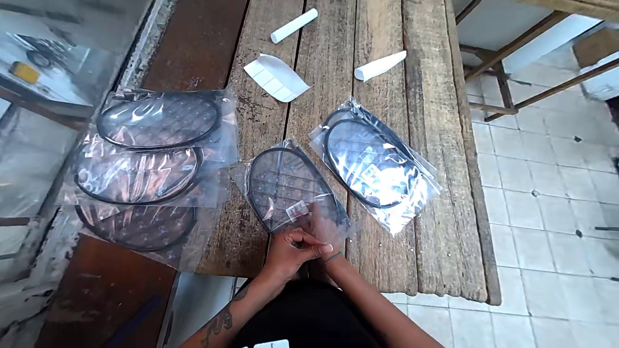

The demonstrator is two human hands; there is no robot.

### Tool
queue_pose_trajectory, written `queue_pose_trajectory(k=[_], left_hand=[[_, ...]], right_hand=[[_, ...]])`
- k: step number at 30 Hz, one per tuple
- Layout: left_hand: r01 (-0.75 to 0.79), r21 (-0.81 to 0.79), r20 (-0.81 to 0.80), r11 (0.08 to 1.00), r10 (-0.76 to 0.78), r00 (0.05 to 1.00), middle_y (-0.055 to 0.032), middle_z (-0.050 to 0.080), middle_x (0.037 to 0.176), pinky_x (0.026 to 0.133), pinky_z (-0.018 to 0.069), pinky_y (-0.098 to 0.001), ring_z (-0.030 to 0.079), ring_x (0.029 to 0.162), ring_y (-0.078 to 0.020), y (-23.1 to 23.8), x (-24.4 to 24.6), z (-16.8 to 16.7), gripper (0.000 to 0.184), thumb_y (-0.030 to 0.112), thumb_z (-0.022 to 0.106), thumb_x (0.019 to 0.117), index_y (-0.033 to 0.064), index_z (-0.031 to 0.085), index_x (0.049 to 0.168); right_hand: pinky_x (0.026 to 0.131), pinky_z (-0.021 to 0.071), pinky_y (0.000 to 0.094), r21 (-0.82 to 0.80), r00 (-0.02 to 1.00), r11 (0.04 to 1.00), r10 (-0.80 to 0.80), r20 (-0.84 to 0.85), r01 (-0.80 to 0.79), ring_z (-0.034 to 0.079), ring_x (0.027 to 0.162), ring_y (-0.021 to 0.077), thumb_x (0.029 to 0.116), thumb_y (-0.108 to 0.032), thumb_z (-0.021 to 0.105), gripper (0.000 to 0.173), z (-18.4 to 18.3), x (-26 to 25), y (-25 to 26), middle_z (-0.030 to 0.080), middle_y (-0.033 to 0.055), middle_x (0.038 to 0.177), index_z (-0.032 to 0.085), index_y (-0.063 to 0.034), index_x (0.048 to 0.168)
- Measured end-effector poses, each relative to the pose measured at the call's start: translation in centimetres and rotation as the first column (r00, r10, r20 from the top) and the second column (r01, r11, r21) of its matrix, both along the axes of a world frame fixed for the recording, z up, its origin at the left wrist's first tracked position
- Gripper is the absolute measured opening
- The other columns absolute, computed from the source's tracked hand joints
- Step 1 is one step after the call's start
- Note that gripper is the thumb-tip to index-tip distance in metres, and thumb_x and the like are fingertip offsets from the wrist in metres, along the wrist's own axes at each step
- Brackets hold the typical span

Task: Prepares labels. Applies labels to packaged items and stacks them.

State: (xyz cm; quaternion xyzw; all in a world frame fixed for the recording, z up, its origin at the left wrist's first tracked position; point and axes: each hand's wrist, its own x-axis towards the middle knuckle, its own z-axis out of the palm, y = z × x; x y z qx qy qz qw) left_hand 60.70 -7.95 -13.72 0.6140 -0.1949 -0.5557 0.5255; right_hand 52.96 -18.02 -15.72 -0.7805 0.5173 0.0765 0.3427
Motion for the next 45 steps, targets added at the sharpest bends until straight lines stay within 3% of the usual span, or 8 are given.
queue_pose_trajectory(k=[7, 10, 14, 22, 26, 32, 41, 45], left_hand=[[0.137, -0.109, 0.199, 0.985, -0.113, 0.973, 0.0032, 0.074, 0.093, 0.084, 0.0569, -0.0248, 0.068, 0.090, -0.0039, 0.7, 2.2, 0.0, 0.017, 0.027, 0.077, 0.0904, 0.0104, 0.080, 0.095], [0.268, -0.088, 0.865, 0.959, -0.060, 0.499, 0.0031, 0.066, 0.134, 0.113, 0.0445, -0.0422, 0.056, 0.132, -0.0143, 1.4, 7.1, -2.3, 0.043, 0.051, 0.067, 0.0930, 0.0204, 0.075, 0.122], [0.333, 0.286, 0.951, 0.899, -0.308, 0.016, -0.0007, 0.023, 0.171, 0.124, 0.0087, -0.0667, 0.016, 0.158, -0.0268, 2.3, 10.0, -5.3, 0.086, 0.081, 0.035, 0.0920, 0.0294, 0.037, 0.161], [0.249, 0.297, 0.952, 0.922, -0.307, 0.000, -0.0013, 0.018, 0.172, 0.124, 0.0108, -0.0648, 0.013, 0.159, -0.0274, 2.7, 8.6, -6.4, 0.087, 0.081, 0.030, 0.0940, 0.0277, 0.031, 0.163], [0.318, 0.328, 0.937, 0.890, -0.349, 0.011, -0.0019, 0.018, 0.172, 0.124, 0.0103, -0.0652, 0.012, 0.159, -0.0287, 3.3, 9.4, -5.7, 0.094, 0.085, 0.036, 0.0893, 0.0268, 0.031, 0.163], [0.283, 0.245, 0.960, 0.927, -0.273, 0.063, -0.0113, 0.030, 0.167, 0.122, 0.0199, -0.0662, 0.026, 0.154, -0.0367, 2.3, 8.3, -6.0, 0.087, 0.079, 0.038, 0.0936, 0.0200, 0.042, 0.158], [-0.135, 0.285, 0.955, 0.949, -0.270, 0.120, -0.0229, 0.022, 0.167, 0.120, 0.0115, -0.0733, 0.018, 0.154, -0.0460, -9.3, 19.1, -0.2, 0.086, 0.063, 0.047, 0.1005, 0.0065, 0.028, 0.162], [-0.222, 0.240, 0.966, 0.945, -0.211, 0.148, -0.0284, 0.050, 0.149, 0.113, 0.0301, -0.0716, 0.044, 0.140, -0.0507, -8.1, 22.7, -1.8, 0.056, 0.038, 0.036, 0.1108, -0.0010, 0.050, 0.148]], right_hand=[[0.068, 0.0549, 0.0614, -0.110, 0.997, 0.994, 0.028, 0.071, -0.020, 0.072, 0.076, 0.0420, 0.0985, -0.037, 0.064, 0.046, -0.8, -0.3, 0.3, 0.072, 0.0194, 0.081, 0.062, -0.0032, 0.129], [0.077, 0.0559, 0.0598, -0.030, 0.998, 0.999, 0.020, -0.059, -0.022, 0.072, 0.086, 0.0408, 0.1018, -0.040, 0.059, 0.050, 0.6, 0.5, 0.2, 0.073, 0.0196, 0.090, 0.056, -0.0025, 0.135], [0.079, 0.0564, 0.0581, -0.057, 0.998, 0.998, 0.024, -0.066, -0.027, 0.073, 0.088, 0.0419, 0.0960, -0.038, 0.067, 0.077, 1.9, 0.1, 0.7, 0.073, 0.0217, 0.093, 0.034, 0.0022, 0.152], [0.118, 0.0354, 0.0544, -0.522, 0.492, 0.483, 0.860, 0.134, -0.703, 0.043, 0.147, 0.0247, 0.1061, -0.023, 0.050, 0.043, -1.1, -7.0, -1.7, 0.046, 0.0053, 0.159, 0.053, -0.0199, 0.149], [0.126, 0.0119, 0.0599, -0.413, 0.703, 0.694, 0.693, 0.161, -0.590, 0.030, 0.154, 0.0233, 0.0999, -0.054, 0.054, 0.069, -2.9, -3.7, -1.9, 0.041, 0.0084, 0.163, 0.048, -0.0115, 0.154], [0.098, 0.0560, 0.0431, -0.511, 0.696, 0.737, 0.642, 0.322, -0.443, 0.070, 0.113, 0.0210, 0.1109, -0.033, 0.033, 0.045, 3.2, -8.5, 0.5, 0.074, 0.0071, 0.122, 0.068, -0.0091, 0.129], [0.084, 0.0630, 0.0347, -0.226, 0.848, 0.898, -0.238, 0.474, 0.378, 0.075, 0.089, 0.0178, 0.1050, -0.014, 0.057, 0.031, 6.1, -19.3, 0.6, 0.075, 0.0162, 0.104, 0.063, 0.0121, 0.119], [0.076, 0.0646, 0.0344, 0.063, 0.718, 0.995, 0.011, 0.696, -0.077, 0.074, 0.080, 0.0134, 0.1083, -0.025, 0.050, 0.035, 7.5, -10.6, 1.1, 0.075, 0.0071, 0.091, 0.071, 0.0029, 0.106]])
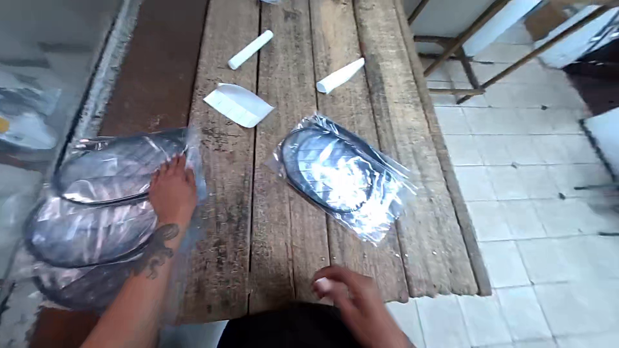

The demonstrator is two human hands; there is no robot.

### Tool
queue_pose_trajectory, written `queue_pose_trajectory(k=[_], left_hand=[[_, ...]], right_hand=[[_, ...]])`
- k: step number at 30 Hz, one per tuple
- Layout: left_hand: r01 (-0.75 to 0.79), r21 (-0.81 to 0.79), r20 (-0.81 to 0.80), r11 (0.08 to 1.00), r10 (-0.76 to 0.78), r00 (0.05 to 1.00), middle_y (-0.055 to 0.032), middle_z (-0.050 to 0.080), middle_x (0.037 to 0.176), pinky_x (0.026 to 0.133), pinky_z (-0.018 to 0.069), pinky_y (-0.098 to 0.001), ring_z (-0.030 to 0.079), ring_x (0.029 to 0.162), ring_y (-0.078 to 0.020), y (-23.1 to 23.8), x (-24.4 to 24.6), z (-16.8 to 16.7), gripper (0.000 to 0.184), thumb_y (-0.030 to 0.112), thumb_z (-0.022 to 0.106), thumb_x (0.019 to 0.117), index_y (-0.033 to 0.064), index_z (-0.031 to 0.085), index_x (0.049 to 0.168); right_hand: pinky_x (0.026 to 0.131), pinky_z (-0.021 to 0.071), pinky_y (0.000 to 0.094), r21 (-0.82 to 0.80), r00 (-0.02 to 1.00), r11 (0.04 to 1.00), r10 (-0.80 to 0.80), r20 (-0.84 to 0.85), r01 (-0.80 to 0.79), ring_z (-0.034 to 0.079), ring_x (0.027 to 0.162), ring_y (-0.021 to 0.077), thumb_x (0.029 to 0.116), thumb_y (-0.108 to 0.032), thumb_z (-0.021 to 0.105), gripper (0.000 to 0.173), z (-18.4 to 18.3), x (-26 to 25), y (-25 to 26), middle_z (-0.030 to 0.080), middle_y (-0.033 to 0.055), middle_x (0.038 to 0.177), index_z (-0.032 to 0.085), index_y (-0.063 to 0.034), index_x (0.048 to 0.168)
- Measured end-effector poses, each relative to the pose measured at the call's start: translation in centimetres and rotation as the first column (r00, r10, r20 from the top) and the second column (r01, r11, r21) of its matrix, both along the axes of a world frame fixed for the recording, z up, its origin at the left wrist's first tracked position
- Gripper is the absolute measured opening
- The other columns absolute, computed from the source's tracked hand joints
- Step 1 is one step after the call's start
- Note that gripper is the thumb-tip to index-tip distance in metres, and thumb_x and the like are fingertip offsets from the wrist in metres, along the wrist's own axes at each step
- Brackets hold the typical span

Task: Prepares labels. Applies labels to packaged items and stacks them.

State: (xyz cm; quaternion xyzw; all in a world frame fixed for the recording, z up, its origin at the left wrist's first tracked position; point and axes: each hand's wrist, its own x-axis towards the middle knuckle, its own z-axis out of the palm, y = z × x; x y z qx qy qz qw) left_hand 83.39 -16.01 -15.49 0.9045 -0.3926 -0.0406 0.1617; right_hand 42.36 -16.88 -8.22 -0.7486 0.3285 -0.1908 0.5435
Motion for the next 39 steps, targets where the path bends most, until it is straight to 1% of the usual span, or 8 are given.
queue_pose_trajectory(k=[3, 7, 13, 19, 23, 28, 31, 39], left_hand=[[0.046, -0.127, 0.000, 0.991, -0.047, 0.999, -0.0328, 0.061, 0.131, 0.109, 0.0376, -0.0694, 0.056, 0.126, -0.0518, 3.5, -5.4, 4.1, 0.058, 0.036, 0.027, 0.1133, -0.0097, 0.058, 0.132], [0.326, -0.087, -0.007, 0.941, -0.328, 0.945, -0.0122, 0.048, 0.157, 0.120, 0.0221, -0.0692, 0.038, 0.149, -0.0380, 10.1, -14.0, 1.2, 0.066, 0.052, 0.026, 0.1075, 0.0098, 0.053, 0.150], [0.434, -0.210, -0.075, 0.876, -0.457, 0.886, -0.0102, 0.053, 0.152, 0.120, 0.0286, -0.0621, 0.043, 0.146, -0.0339, 14.2, -17.8, -4.2, 0.066, 0.061, 0.052, 0.0991, 0.0127, 0.060, 0.143], [-0.013, -0.501, -0.285, 0.866, -0.150, 0.947, -0.0083, 0.071, 0.093, 0.090, 0.0535, -0.0463, 0.065, 0.100, -0.0284, 11.8, -20.0, -2.6, 0.011, 0.020, 0.078, 0.0858, 0.0098, 0.079, 0.087], [-0.310, -0.387, -0.728, 0.868, -0.082, 0.680, 0.0020, 0.071, 0.086, 0.083, 0.0550, -0.0307, 0.066, 0.089, -0.0109, 12.0, -20.2, 0.4, 0.009, 0.019, 0.085, 0.0804, 0.0140, 0.081, 0.087], [-0.213, -0.401, -0.897, 0.891, -0.334, 0.291, 0.0073, 0.069, 0.086, 0.082, 0.0540, -0.0187, 0.064, 0.087, 0.0002, 12.9, -20.9, 0.7, 0.009, 0.016, 0.084, 0.0795, 0.0106, 0.080, 0.085], [-0.097, -0.478, -0.859, 0.873, -0.442, 0.259, 0.0104, 0.069, 0.085, 0.088, 0.0493, -0.0206, 0.061, 0.091, 0.0012, 12.8, -22.0, 0.1, 0.013, 0.025, 0.087, 0.0782, 0.0148, 0.081, 0.085], [0.072, -0.486, -0.839, 0.871, -0.488, 0.242, 0.0113, 0.068, 0.081, 0.093, 0.0404, -0.0259, 0.056, 0.093, -0.0013, 11.6, -21.8, 0.2, 0.019, 0.034, 0.087, 0.0793, 0.0166, 0.082, 0.085]], right_hand=[[0.063, 0.0533, 0.0416, 0.139, 0.766, 0.756, 0.614, 0.189, -0.640, 0.064, 0.065, 0.0213, 0.1115, -0.036, 0.034, 0.056, 2.7, 6.6, -0.2, 0.064, 0.0115, 0.071, 0.067, 0.0032, 0.091], [0.058, 0.0437, 0.0382, 0.198, 0.570, 0.535, 0.765, 0.300, -0.821, 0.054, 0.061, 0.0210, 0.1091, -0.025, 0.046, 0.043, 4.2, 9.2, 0.3, 0.055, 0.0122, 0.066, 0.064, 0.0063, 0.086], [0.061, 0.0486, 0.0254, 0.136, 0.642, 0.640, 0.688, 0.338, -0.756, 0.059, 0.065, 0.0098, 0.0964, -0.016, 0.070, 0.021, 6.2, 8.9, -0.4, 0.065, 0.0087, 0.074, 0.070, 0.0036, 0.090], [0.053, 0.0588, 0.0226, -0.185, 0.996, 0.979, 0.085, 0.000, -0.084, 0.065, 0.059, 0.0039, 0.1006, -0.024, 0.064, 0.014, 4.0, 5.1, -6.9, 0.069, -0.0053, 0.077, 0.066, -0.0097, 0.102], [0.067, 0.0642, 0.0392, 0.082, 0.935, 0.994, 0.101, -0.340, -0.078, 0.073, 0.067, 0.0189, 0.1020, -0.025, 0.062, 0.027, -4.5, 4.5, -2.9, 0.073, 0.0087, 0.084, 0.068, 0.0005, 0.108], [0.081, 0.0586, 0.0548, -0.129, 0.929, 0.991, -0.035, -0.368, -0.013, 0.073, 0.085, 0.0347, 0.0987, -0.020, 0.064, 0.030, -7.8, 7.2, 1.1, 0.074, 0.0197, 0.092, 0.069, 0.0041, 0.115], [0.083, 0.0547, 0.0619, 0.017, 0.644, 0.914, 0.298, -0.705, -0.405, 0.071, 0.093, 0.0449, 0.1058, -0.026, 0.050, 0.042, -5.4, 9.6, 0.9, 0.072, 0.0241, 0.100, 0.054, -0.0076, 0.143], [0.078, 0.0558, 0.0580, -0.059, 0.701, 0.994, 0.019, -0.713, -0.087, 0.072, 0.088, 0.0404, 0.1045, -0.034, 0.055, 0.042, -7.5, 11.1, -0.2, 0.072, 0.0196, 0.092, 0.054, -0.0106, 0.140]])
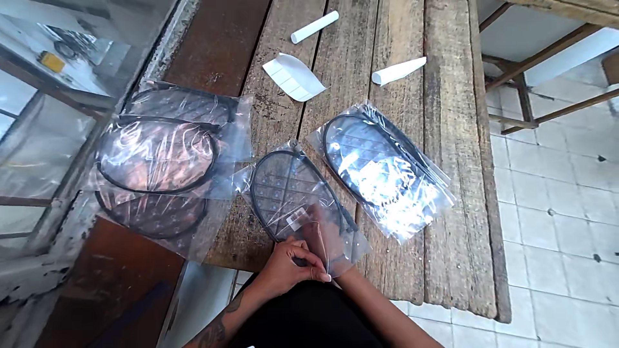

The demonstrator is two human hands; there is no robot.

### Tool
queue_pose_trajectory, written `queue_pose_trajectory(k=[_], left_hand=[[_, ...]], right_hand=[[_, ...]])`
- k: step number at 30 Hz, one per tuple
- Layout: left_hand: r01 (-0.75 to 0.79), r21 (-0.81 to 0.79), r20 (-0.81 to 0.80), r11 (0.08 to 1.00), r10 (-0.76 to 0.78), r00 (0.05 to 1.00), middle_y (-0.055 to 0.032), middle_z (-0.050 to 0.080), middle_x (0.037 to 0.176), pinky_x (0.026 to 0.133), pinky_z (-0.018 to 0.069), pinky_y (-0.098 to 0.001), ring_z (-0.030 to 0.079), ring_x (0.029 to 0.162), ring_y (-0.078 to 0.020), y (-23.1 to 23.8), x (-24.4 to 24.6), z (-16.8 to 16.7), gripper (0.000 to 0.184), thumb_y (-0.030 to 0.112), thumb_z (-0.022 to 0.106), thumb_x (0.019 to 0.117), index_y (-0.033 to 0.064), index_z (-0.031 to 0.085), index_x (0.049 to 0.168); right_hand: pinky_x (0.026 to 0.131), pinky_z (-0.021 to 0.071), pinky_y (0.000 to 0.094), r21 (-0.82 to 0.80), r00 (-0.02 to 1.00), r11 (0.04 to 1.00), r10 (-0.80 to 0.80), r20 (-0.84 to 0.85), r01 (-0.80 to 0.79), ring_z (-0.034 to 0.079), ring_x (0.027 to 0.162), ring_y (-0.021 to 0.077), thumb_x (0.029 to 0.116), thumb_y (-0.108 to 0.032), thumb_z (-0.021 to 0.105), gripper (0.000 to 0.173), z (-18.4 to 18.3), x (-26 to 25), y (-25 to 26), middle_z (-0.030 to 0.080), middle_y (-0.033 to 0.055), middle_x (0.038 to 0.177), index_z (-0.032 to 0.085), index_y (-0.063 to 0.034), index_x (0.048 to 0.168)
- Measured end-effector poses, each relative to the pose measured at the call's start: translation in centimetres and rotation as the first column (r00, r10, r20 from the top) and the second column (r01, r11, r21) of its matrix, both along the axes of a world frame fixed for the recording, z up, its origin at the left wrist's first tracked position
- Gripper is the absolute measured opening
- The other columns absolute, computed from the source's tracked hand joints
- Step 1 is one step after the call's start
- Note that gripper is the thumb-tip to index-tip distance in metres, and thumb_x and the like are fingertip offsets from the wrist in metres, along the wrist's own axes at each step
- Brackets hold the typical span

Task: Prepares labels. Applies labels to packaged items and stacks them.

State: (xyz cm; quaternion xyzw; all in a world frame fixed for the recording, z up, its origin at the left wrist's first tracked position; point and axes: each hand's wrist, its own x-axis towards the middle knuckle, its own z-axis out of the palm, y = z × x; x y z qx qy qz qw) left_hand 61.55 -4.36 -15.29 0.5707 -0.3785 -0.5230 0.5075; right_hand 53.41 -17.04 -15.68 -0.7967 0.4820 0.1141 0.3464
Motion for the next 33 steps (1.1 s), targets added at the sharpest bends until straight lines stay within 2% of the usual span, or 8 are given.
queue_pose_trajectory(k=[4, 7, 10, 14, 19, 22, 26, 33], left_hand=[[-0.151, -0.102, 0.331, 0.983, 0.177, 0.927, 0.0073, 0.072, 0.103, 0.100, 0.0510, -0.0334, 0.063, 0.109, -0.0072, 0.7, 1.6, 0.3, 0.025, 0.043, 0.080, 0.0852, 0.0210, 0.081, 0.097], [-0.058, -0.032, 0.886, 0.998, 0.055, 0.461, 0.0017, 0.043, 0.161, 0.123, 0.0240, -0.0582, 0.032, 0.152, -0.0236, 1.8, 6.7, -2.0, 0.072, 0.073, 0.052, 0.0912, 0.0277, 0.058, 0.146], [0.014, 0.090, 0.972, 0.996, -0.091, 0.215, -0.0028, 0.021, 0.171, 0.123, 0.0104, -0.0672, 0.016, 0.158, -0.0257, 2.5, 8.2, -4.5, 0.092, 0.084, 0.034, 0.0902, 0.0260, 0.034, 0.162], [0.003, 0.116, 0.971, 0.993, -0.114, 0.209, -0.0026, 0.019, 0.172, 0.124, 0.0099, -0.0651, 0.015, 0.159, -0.0260, 2.4, 7.8, -4.5, 0.091, 0.082, 0.034, 0.0920, 0.0250, 0.032, 0.163], [0.009, 0.154, 0.958, 0.988, -0.151, 0.242, -0.0009, 0.016, 0.173, 0.126, 0.0104, -0.0616, 0.009, 0.159, -0.0251, 2.6, 7.6, -4.5, 0.085, 0.078, 0.035, 0.0951, 0.0268, 0.031, 0.163], [0.040, 0.144, 0.958, 0.989, -0.150, 0.246, -0.0011, 0.023, 0.171, 0.125, 0.0176, -0.0602, 0.017, 0.158, -0.0268, 3.5, 8.1, -4.2, 0.070, 0.066, 0.037, 0.1016, 0.0263, 0.039, 0.160], [0.026, -0.020, 0.921, 0.999, 0.008, 0.389, -0.0121, 0.035, 0.165, 0.123, 0.0229, -0.0625, 0.027, 0.154, -0.0364, -0.8, 6.4, -5.0, 0.058, 0.053, 0.048, 0.1029, 0.0253, 0.049, 0.154], [-0.479, 0.001, 0.967, 0.878, 0.121, 0.223, -0.0293, 0.027, 0.163, 0.115, 0.0179, -0.0771, 0.025, 0.149, -0.0529, -4.8, 12.6, 0.6, 0.087, 0.055, 0.065, 0.0943, 0.0035, 0.036, 0.158]], right_hand=[[0.074, 0.0563, 0.0591, -0.039, 0.997, 0.999, 0.004, 0.081, 0.000, 0.072, 0.081, 0.0401, 0.1011, -0.037, 0.061, 0.042, -0.5, 0.2, 0.0, 0.073, 0.0186, 0.087, 0.062, -0.0067, 0.130], [0.078, 0.0562, 0.0567, -0.014, 0.995, 0.999, 0.042, -0.093, -0.044, 0.072, 0.087, 0.0401, 0.1034, -0.037, 0.057, 0.046, 1.7, 0.9, 0.0, 0.072, 0.0197, 0.089, 0.054, -0.0032, 0.135], [0.077, 0.0576, 0.0531, -0.120, 0.989, 0.986, 0.106, -0.100, -0.118, 0.073, 0.085, 0.0389, 0.1031, -0.035, 0.056, 0.063, 2.9, 0.2, 0.9, 0.071, 0.0193, 0.086, 0.037, 0.0036, 0.150], [0.090, 0.0597, 0.0419, -0.700, 0.732, 0.662, 0.612, 0.300, -0.267, 0.073, 0.101, 0.0246, 0.0988, -0.021, 0.063, 0.033, -2.2, -6.8, 0.9, 0.075, 0.0102, 0.112, 0.068, -0.0103, 0.130], [0.124, 0.0252, 0.0561, -0.589, 0.700, 0.637, 0.695, 0.161, -0.497, 0.038, 0.150, 0.0182, 0.1064, -0.051, 0.040, 0.055, -4.2, -4.4, 0.1, 0.047, 0.0004, 0.159, 0.052, -0.0207, 0.151], [0.124, 0.0228, 0.0601, -0.554, 0.802, 0.776, 0.521, 0.292, -0.303, 0.039, 0.150, 0.0215, 0.1078, -0.048, 0.038, 0.060, -3.4, -5.1, -0.9, 0.046, 0.0076, 0.159, 0.053, -0.0075, 0.149], [0.101, 0.0580, 0.0386, -0.127, 0.703, 0.988, 0.154, 0.694, -0.091, 0.070, 0.117, 0.0157, 0.1131, -0.041, 0.023, 0.060, 4.6, -9.0, 2.2, 0.072, 0.0087, 0.126, 0.063, -0.0012, 0.135], [0.104, 0.0485, 0.0280, -0.513, 0.801, 0.782, 0.030, 0.597, 0.353, 0.061, 0.118, 0.0122, 0.1055, -0.024, 0.055, 0.036, 9.3, -15.9, 0.8, 0.065, 0.0204, 0.118, 0.055, 0.0077, 0.122]])
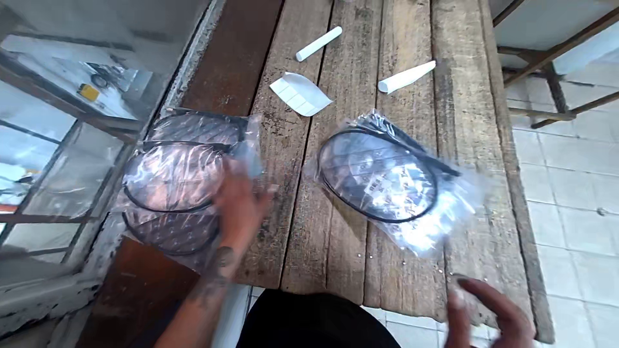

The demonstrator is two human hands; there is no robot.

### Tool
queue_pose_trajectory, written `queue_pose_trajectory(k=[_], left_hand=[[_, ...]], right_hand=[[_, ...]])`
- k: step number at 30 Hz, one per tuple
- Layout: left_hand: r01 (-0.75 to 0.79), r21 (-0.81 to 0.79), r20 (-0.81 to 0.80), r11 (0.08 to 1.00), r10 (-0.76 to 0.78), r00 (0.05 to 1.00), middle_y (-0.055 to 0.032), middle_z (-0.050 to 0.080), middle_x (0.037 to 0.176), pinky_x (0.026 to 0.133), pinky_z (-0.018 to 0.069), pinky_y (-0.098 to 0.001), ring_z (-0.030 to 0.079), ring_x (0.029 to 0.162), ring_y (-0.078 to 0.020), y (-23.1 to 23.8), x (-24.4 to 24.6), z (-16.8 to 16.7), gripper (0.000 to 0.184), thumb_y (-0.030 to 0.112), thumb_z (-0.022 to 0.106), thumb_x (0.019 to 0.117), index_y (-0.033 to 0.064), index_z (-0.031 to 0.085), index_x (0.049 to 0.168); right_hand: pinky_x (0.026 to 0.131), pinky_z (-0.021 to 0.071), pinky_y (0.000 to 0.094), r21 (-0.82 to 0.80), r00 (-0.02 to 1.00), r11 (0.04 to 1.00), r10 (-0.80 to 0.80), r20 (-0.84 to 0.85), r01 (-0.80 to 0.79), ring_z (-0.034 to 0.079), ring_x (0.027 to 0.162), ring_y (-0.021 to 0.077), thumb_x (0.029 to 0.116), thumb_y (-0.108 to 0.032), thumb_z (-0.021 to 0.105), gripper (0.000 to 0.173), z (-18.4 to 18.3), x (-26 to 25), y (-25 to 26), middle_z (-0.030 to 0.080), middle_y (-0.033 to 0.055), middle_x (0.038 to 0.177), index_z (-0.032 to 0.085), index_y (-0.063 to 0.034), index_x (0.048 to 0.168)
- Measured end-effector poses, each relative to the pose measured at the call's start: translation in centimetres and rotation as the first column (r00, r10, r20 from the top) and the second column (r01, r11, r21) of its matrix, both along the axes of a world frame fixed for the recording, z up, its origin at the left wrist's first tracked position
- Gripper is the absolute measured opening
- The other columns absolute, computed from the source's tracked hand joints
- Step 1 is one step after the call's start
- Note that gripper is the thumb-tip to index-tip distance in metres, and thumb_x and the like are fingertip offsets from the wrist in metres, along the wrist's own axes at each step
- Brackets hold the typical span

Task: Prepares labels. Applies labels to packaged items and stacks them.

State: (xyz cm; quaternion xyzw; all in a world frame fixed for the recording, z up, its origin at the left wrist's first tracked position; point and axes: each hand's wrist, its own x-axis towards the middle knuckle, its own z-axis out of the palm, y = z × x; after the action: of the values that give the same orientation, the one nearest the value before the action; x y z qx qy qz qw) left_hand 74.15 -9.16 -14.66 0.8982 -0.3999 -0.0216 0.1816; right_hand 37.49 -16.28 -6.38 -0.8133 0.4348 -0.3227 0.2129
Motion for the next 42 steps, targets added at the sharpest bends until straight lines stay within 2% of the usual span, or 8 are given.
queue_pose_trajectory(k=[2, 7, 14, 17, 23, 32, 35, 42], left_hand=[[-0.143, -0.005, -0.006, 0.990, 0.143, 0.990, -0.0329, 0.018, 0.165, 0.115, 0.0030, -0.0796, 0.011, 0.151, -0.0575, 2.6, 3.7, -2.5, 0.087, 0.049, 0.063, 0.0968, 0.0018, 0.027, 0.161], [0.111, -0.130, -0.016, 0.985, -0.114, 0.993, -0.0236, 0.049, 0.153, 0.120, 0.0092, -0.0735, 0.035, 0.148, -0.0465, 2.7, -0.6, -0.9, 0.043, 0.010, 0.043, 0.1062, -0.0018, 0.051, 0.147], [0.382, -0.101, -0.242, 0.919, -0.395, 0.886, -0.0017, 0.041, 0.163, 0.121, 0.0125, -0.0690, 0.030, 0.154, -0.0287, 7.4, -10.3, -5.0, 0.074, 0.068, 0.028, 0.1023, 0.0202, 0.050, 0.153], [0.462, -0.293, -0.252, 0.837, -0.534, 0.807, -0.0113, 0.056, 0.148, 0.119, 0.0270, -0.0653, 0.044, 0.145, -0.0340, 7.8, -9.4, -5.9, 0.068, 0.061, 0.066, 0.0890, 0.0118, 0.064, 0.136], [0.029, -0.467, -0.342, 0.884, -0.211, 0.916, -0.0011, 0.069, 0.101, 0.098, 0.0504, -0.0416, 0.061, 0.110, -0.0211, 6.7, -12.4, -4.8, 0.016, 0.032, 0.077, 0.0901, 0.0169, 0.079, 0.093], [-0.248, -0.323, -0.926, 0.913, -0.251, 0.283, 0.0026, 0.072, 0.085, 0.081, 0.0557, -0.0241, 0.066, 0.087, -0.0061, 4.9, -13.4, 0.0, 0.008, 0.014, 0.085, 0.0792, 0.0110, 0.081, 0.085], [-0.185, -0.380, -0.915, 0.906, -0.338, 0.221, 0.0062, 0.071, 0.086, 0.084, 0.0546, -0.0208, 0.065, 0.088, -0.0020, 4.8, -14.2, 0.0, 0.009, 0.015, 0.085, 0.0788, 0.0116, 0.081, 0.085], [-0.035, -0.427, -0.887, 0.903, -0.411, 0.211, 0.0114, 0.068, 0.083, 0.085, 0.0477, -0.0192, 0.059, 0.089, 0.0014, 4.8, -12.9, -0.8, 0.014, 0.025, 0.089, 0.0767, 0.0148, 0.081, 0.084]], right_hand=[[0.081, 0.0585, 0.0247, 0.222, 0.972, 0.946, 0.228, 0.063, -0.236, 0.068, 0.090, 0.0060, 0.1076, -0.028, 0.051, 0.031, -0.2, 2.8, 0.8, 0.071, 0.0076, 0.096, 0.065, -0.0007, 0.108], [0.069, 0.0559, 0.0473, 0.538, 0.260, -0.008, 0.870, 0.419, -0.843, 0.069, 0.072, 0.0263, 0.1110, -0.032, 0.040, 0.050, 1.9, 14.3, 2.6, 0.068, 0.0143, 0.077, 0.070, 0.0046, 0.097], [0.068, 0.0521, 0.0428, 0.436, 0.070, -0.169, 0.874, 0.481, -0.884, 0.066, 0.074, 0.0264, 0.0970, -0.026, 0.070, 0.030, 4.8, 16.8, 4.0, 0.067, 0.0159, 0.079, 0.070, 0.0046, 0.095], [0.067, 0.0543, 0.0364, 0.401, 0.189, -0.043, 0.831, 0.522, -0.915, 0.067, 0.071, 0.0179, 0.0932, -0.016, 0.073, 0.019, 5.6, 16.4, 3.3, 0.070, 0.0113, 0.078, 0.073, 0.0029, 0.090], [0.054, 0.0566, 0.0215, 0.412, 0.860, 0.762, 0.376, 0.346, -0.499, 0.064, 0.061, 0.0042, 0.0978, -0.019, 0.068, 0.011, 2.3, 10.2, -3.8, 0.069, -0.0041, 0.077, 0.071, -0.0080, 0.102], [0.081, 0.0577, 0.0546, 0.661, 0.945, 0.736, 0.301, -0.126, -0.146, 0.072, 0.084, 0.0337, 0.0978, -0.021, 0.065, 0.034, -9.0, 11.6, 1.0, 0.073, 0.0188, 0.090, 0.065, 0.0015, 0.124], [0.083, 0.0549, 0.0594, 0.713, 0.658, 0.691, 0.593, -0.464, -0.120, 0.070, 0.094, 0.0437, 0.1048, -0.027, 0.054, 0.051, -7.9, 14.7, -0.1, 0.070, 0.0233, 0.097, 0.040, -0.0052, 0.149], [0.073, 0.0567, 0.0570, 0.565, 0.818, 0.818, 0.395, -0.418, -0.106, 0.072, 0.079, 0.0401, 0.1049, -0.040, 0.054, 0.047, -9.8, 16.0, -0.2, 0.071, 0.0190, 0.083, 0.056, -0.0034, 0.133]])
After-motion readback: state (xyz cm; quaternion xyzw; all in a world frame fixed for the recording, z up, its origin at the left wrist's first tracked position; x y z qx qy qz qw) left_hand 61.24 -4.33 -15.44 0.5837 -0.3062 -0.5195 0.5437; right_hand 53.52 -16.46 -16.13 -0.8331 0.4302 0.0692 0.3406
